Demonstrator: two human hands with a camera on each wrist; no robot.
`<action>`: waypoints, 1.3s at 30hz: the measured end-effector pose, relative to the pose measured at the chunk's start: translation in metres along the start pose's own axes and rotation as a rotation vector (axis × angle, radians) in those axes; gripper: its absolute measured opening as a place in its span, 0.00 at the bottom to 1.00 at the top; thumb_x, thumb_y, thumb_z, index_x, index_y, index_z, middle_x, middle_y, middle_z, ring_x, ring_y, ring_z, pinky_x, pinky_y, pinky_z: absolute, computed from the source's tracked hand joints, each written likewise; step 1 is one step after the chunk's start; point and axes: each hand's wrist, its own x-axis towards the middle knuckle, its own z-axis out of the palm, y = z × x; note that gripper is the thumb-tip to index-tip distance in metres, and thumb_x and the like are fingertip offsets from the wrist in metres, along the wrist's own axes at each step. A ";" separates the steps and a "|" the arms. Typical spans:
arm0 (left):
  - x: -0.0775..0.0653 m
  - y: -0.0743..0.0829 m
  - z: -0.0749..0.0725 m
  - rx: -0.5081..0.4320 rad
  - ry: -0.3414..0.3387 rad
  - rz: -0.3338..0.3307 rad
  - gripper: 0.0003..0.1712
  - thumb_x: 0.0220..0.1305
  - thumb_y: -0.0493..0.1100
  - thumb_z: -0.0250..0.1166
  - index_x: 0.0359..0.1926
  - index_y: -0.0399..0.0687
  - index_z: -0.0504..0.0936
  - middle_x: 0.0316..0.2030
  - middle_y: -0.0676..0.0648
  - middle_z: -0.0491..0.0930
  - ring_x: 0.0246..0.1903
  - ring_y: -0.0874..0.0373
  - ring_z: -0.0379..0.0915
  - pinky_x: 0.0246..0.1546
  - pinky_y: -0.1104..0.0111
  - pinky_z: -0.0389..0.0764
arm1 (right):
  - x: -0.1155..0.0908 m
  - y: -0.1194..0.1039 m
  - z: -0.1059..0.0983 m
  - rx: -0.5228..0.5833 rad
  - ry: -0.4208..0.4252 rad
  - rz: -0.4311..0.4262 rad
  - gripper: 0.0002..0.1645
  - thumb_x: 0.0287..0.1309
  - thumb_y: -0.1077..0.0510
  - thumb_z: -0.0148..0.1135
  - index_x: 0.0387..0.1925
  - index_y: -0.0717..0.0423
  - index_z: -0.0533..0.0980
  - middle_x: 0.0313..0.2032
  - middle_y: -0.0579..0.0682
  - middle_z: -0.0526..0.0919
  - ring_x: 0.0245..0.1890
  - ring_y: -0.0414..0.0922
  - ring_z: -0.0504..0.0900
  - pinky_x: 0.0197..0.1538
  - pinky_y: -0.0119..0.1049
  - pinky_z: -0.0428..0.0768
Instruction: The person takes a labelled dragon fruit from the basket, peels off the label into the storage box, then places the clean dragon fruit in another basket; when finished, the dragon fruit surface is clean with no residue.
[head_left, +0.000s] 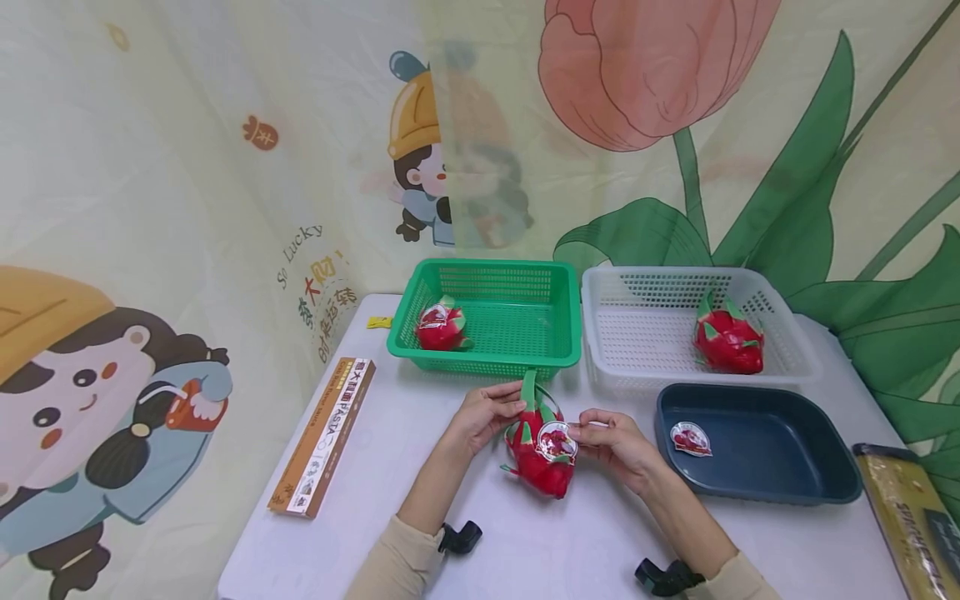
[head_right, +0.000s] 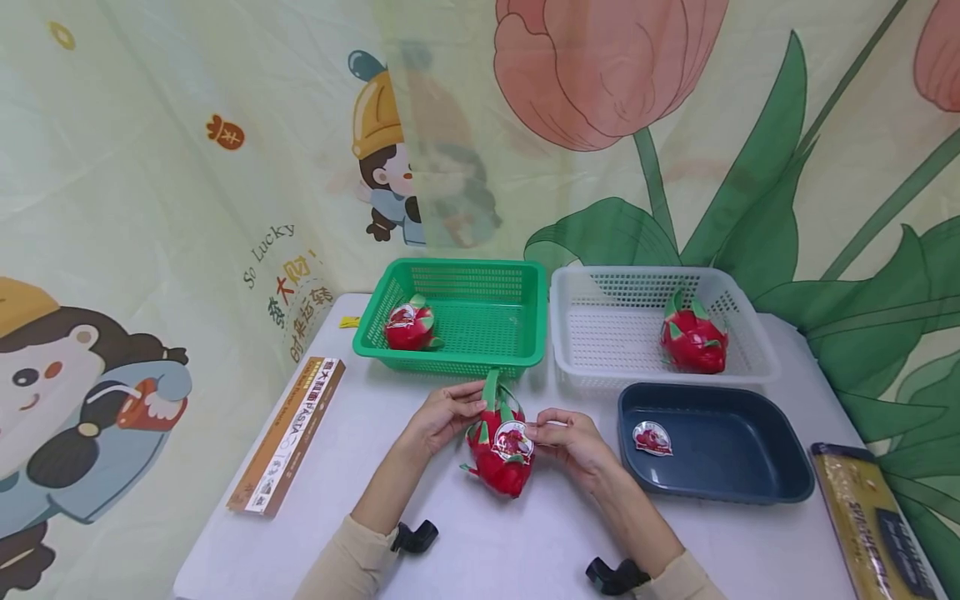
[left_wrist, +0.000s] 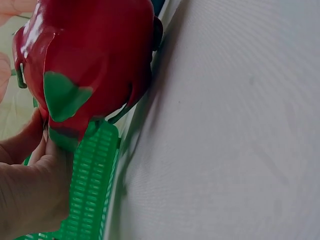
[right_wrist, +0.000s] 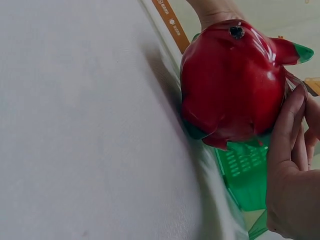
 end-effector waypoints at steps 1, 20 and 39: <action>0.000 0.000 0.000 -0.008 0.002 -0.006 0.26 0.66 0.22 0.63 0.66 0.29 0.77 0.55 0.34 0.85 0.41 0.58 0.87 0.45 0.68 0.89 | 0.000 0.000 0.000 0.017 -0.003 -0.001 0.08 0.66 0.68 0.67 0.33 0.53 0.79 0.35 0.48 0.90 0.37 0.40 0.89 0.44 0.34 0.89; 0.000 0.000 -0.001 -0.027 0.027 -0.005 0.27 0.66 0.22 0.62 0.66 0.30 0.77 0.55 0.36 0.85 0.42 0.58 0.87 0.48 0.67 0.88 | -0.011 -0.024 -0.016 0.023 0.046 -0.009 0.16 0.70 0.68 0.61 0.58 0.67 0.79 0.42 0.49 0.89 0.40 0.40 0.89 0.48 0.33 0.88; -0.002 0.001 -0.003 -0.005 0.011 -0.016 0.25 0.68 0.25 0.64 0.65 0.33 0.79 0.56 0.38 0.85 0.47 0.57 0.86 0.52 0.65 0.87 | -0.039 -0.081 -0.045 -0.151 0.116 -0.041 0.11 0.72 0.61 0.64 0.49 0.50 0.89 0.46 0.46 0.90 0.43 0.43 0.89 0.54 0.36 0.86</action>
